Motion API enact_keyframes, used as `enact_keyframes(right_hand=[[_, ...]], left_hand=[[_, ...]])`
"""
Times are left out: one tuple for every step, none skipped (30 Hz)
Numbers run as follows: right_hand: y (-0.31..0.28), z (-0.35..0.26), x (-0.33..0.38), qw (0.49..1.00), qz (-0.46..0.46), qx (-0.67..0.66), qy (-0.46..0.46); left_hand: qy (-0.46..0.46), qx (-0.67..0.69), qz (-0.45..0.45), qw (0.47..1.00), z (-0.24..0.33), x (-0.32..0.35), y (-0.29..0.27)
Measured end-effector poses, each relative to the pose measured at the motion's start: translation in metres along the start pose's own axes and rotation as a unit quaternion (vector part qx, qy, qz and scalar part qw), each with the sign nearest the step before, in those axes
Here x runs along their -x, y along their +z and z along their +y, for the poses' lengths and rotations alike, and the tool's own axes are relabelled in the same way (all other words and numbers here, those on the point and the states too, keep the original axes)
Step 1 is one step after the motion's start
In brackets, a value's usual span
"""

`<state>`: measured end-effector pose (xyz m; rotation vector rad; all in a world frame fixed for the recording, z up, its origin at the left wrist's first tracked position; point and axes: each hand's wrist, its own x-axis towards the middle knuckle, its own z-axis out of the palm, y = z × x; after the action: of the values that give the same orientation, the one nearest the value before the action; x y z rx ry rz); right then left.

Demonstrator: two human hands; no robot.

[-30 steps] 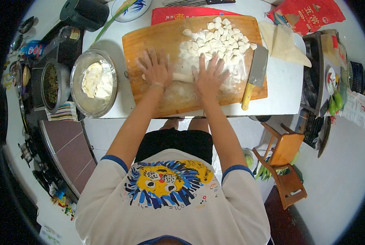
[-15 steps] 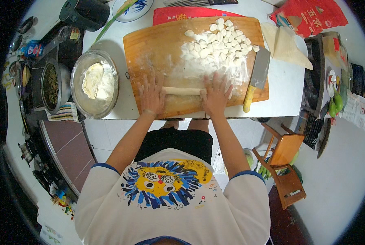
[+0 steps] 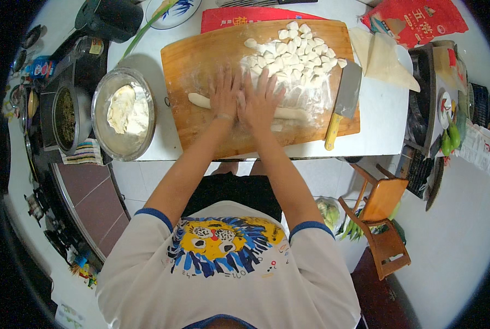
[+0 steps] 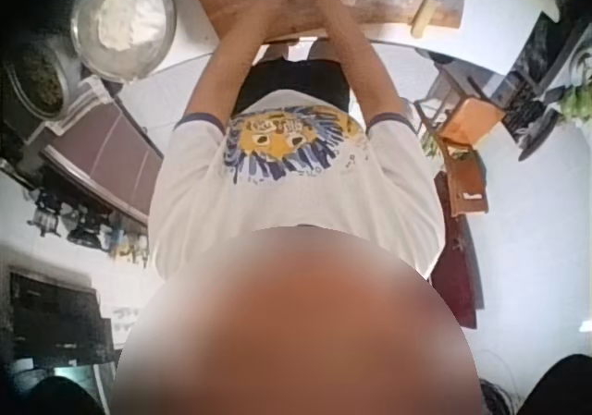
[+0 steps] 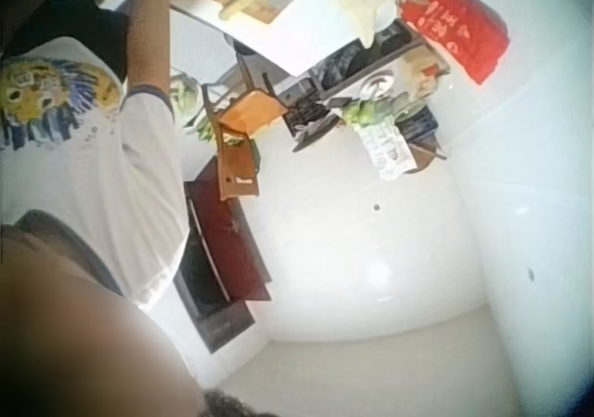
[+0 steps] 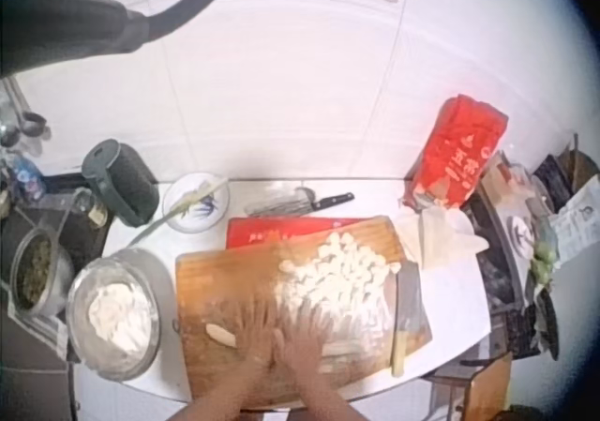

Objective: The person rolls a long strip of dough on a floured wooden board and uses a large cleaver to cut it into small, uniform pieces. The process is repeated multiple times, with the person gathering the cut pieces and rolling out new strips of dough.

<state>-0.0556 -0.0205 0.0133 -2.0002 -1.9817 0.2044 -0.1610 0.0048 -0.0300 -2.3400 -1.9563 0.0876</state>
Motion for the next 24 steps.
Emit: enact_keyframes(right_hand=[[0.005, 0.0, 0.016, 1.0, -0.021, 0.008, 0.002], [-0.001, 0.001, 0.031, 0.998, -0.054, 0.015, -0.013], [-0.011, 0.004, 0.05, 0.995, -0.088, 0.02, -0.032], [-0.022, 0.006, 0.065, 0.991, -0.119, 0.026, -0.054], [-0.026, 0.009, 0.078, 0.991, -0.121, 0.021, -0.061], [-0.031, 0.011, 0.092, 0.99, -0.123, 0.018, -0.066], [-0.032, 0.013, 0.098, 0.989, -0.125, 0.016, -0.071], [-0.03, 0.016, 0.096, 0.989, -0.127, 0.033, -0.068], [-0.03, 0.018, 0.088, 0.988, -0.131, 0.05, -0.064], [-0.029, 0.018, 0.078, 0.987, -0.134, 0.068, -0.06], [-0.029, 0.019, 0.061, 0.99, -0.107, 0.078, -0.04], [-0.029, 0.018, 0.04, 0.993, -0.083, 0.085, -0.022], [-0.027, 0.02, 0.023, 0.994, -0.06, 0.094, -0.003], [-0.024, 0.024, 0.008, 0.995, -0.032, 0.094, 0.006], [-0.021, 0.028, -0.007, 0.996, -0.003, 0.092, 0.013], [-0.019, 0.031, -0.016, 0.995, 0.027, 0.091, 0.023], [-0.02, 0.034, -0.017, 0.994, 0.032, 0.105, 0.015], [-0.022, 0.036, -0.011, 0.995, -0.003, 0.1, 0.014], [-0.027, 0.037, -0.002, 0.995, -0.035, 0.095, 0.013], [-0.032, 0.038, 0.008, 0.994, -0.068, 0.089, 0.011], [-0.037, 0.041, 0.024, 0.993, -0.078, 0.083, 0.006], [-0.038, 0.047, 0.047, 0.993, -0.088, 0.077, 0.002], [-0.04, 0.051, 0.065, 0.993, -0.099, 0.069, -0.006], [-0.043, 0.054, 0.08, 0.992, -0.102, 0.068, -0.007]], left_hand=[[0.013, 0.048, -0.015, 0.999, -0.003, 0.015, -0.009], [0.028, 0.097, -0.029, 0.994, -0.01, 0.033, -0.025], [0.038, 0.144, -0.043, 0.988, -0.018, 0.053, -0.039], [0.047, 0.154, -0.069, 0.985, -0.026, 0.076, -0.045], [0.055, 0.161, -0.094, 0.981, -0.035, 0.097, -0.049], [0.065, 0.171, -0.12, 0.976, -0.039, 0.105, -0.055], [0.057, 0.154, -0.129, 0.978, -0.041, 0.102, -0.057], [0.05, 0.138, -0.138, 0.979, -0.042, 0.095, -0.058], [0.044, 0.122, -0.148, 0.98, -0.043, 0.087, -0.059], [0.015, 0.11, -0.101, 0.989, -0.044, 0.072, -0.054], [-0.013, 0.097, -0.054, 0.994, -0.044, 0.049, -0.046], [-0.044, 0.083, -0.009, 0.996, -0.046, 0.031, -0.038], [-0.061, 0.076, -0.016, 0.995, -0.048, 0.011, -0.039], [-0.077, 0.071, -0.021, 0.994, -0.051, -0.008, -0.042], [-0.084, 0.064, 0.008, 0.994, -0.054, -0.019, -0.036], [-0.09, 0.058, 0.038, 0.994, -0.058, -0.028, -0.03], [-0.097, 0.051, 0.067, 0.992, -0.061, -0.03, -0.025], [-0.08, 0.069, 0.057, 0.993, -0.063, -0.022, -0.023], [-0.063, 0.087, 0.05, 0.993, -0.065, -0.011, -0.021], [-0.046, 0.105, 0.042, 0.993, -0.068, 0.003, -0.021], [-0.032, 0.102, -0.005, 0.994, -0.069, 0.022, -0.027], [-0.017, 0.098, -0.052, 0.994, -0.071, 0.045, -0.033], [-0.008, 0.125, -0.038, 0.991, -0.077, 0.078, -0.031], [0.001, 0.151, -0.024, 0.988, -0.084, 0.099, -0.028]])
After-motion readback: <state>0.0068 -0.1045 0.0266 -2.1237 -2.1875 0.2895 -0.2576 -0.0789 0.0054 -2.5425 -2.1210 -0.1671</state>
